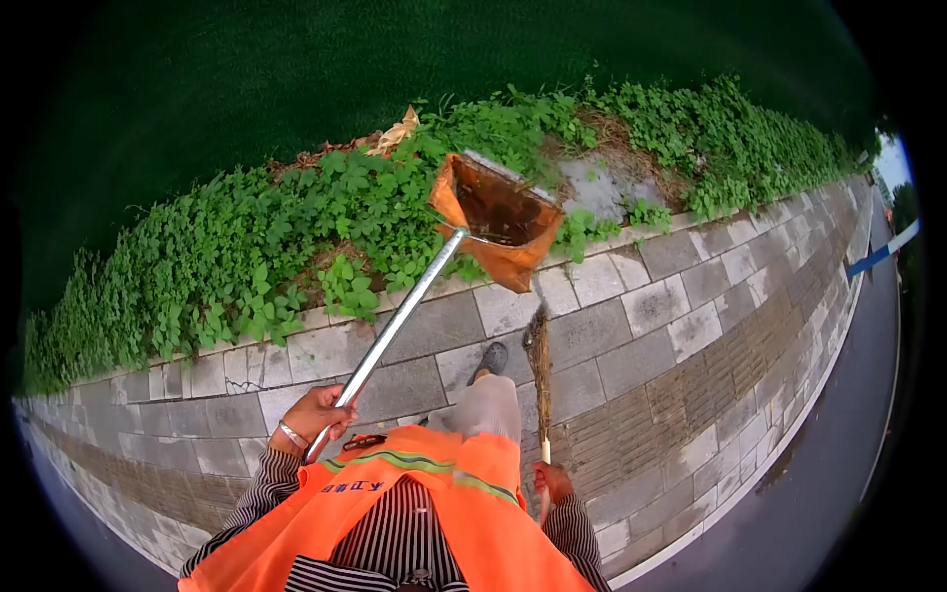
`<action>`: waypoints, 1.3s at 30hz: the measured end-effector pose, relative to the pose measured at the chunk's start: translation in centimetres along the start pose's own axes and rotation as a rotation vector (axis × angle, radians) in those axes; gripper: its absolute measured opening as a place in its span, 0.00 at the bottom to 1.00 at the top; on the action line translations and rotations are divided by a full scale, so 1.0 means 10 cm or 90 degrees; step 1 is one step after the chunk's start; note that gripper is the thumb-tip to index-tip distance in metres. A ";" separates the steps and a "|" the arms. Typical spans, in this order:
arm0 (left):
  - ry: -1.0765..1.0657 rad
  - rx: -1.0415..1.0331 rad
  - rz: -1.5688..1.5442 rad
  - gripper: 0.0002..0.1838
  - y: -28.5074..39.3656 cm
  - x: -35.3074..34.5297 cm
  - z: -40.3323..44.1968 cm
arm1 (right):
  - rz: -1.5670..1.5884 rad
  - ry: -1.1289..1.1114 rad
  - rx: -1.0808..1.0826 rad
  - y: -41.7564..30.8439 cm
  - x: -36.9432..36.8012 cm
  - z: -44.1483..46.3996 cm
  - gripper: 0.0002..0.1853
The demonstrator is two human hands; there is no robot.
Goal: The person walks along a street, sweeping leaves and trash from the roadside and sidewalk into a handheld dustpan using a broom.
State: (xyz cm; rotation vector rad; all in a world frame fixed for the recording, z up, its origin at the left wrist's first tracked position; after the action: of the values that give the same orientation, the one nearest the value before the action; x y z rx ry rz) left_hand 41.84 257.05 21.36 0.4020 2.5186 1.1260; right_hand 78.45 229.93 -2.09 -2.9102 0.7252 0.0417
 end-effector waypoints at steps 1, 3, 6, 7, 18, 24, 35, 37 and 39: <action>0.015 -0.004 -0.006 0.05 0.21 -0.07 0.13 | -0.027 0.030 0.006 -0.27 0.02 -0.01 0.15; -0.012 -0.018 -0.012 0.04 0.61 -0.29 0.32 | -0.052 0.019 0.024 -0.64 0.06 0.05 0.13; -0.021 -0.034 -0.016 0.05 1.08 -0.47 0.65 | -0.089 0.020 0.052 -1.48 0.17 0.15 0.08; -0.036 -0.029 -0.030 0.05 1.18 -0.56 0.71 | -0.033 -0.023 0.039 -1.78 0.26 0.31 0.08; -0.059 -0.029 -0.003 0.07 2.23 -0.71 1.95 | 0.396 -0.518 -0.068 -4.15 -0.89 0.21 0.09; -0.077 -0.035 -0.009 0.07 2.55 -0.50 2.67 | 0.411 -0.559 -0.022 -4.80 -1.19 0.21 0.07; -0.131 -0.139 -0.212 0.08 3.43 0.03 3.35 | 0.229 -0.455 0.226 -6.25 -1.20 -1.06 0.06; 0.087 -0.252 -0.022 0.22 3.52 0.44 3.84 | 0.177 -0.351 0.252 -6.52 -1.12 -1.22 0.08; 0.158 -0.226 0.235 0.25 3.75 0.40 4.42 | 0.031 -0.303 0.320 -6.89 -1.24 -1.35 0.07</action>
State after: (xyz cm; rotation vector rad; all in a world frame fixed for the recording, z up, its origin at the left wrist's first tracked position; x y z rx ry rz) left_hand 61.26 311.80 21.51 0.6814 2.4301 1.8287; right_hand 99.66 293.95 21.04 -2.2769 0.6110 0.4657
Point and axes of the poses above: each hand's wrist, its own z-axis towards the middle knuckle, its own x-axis out of the back of the hand, y = z × x, the point moved 10 cm from there along z, towards the middle knuckle, and after that the axes turned 5 degrees about -x, right-handed, at the moved point
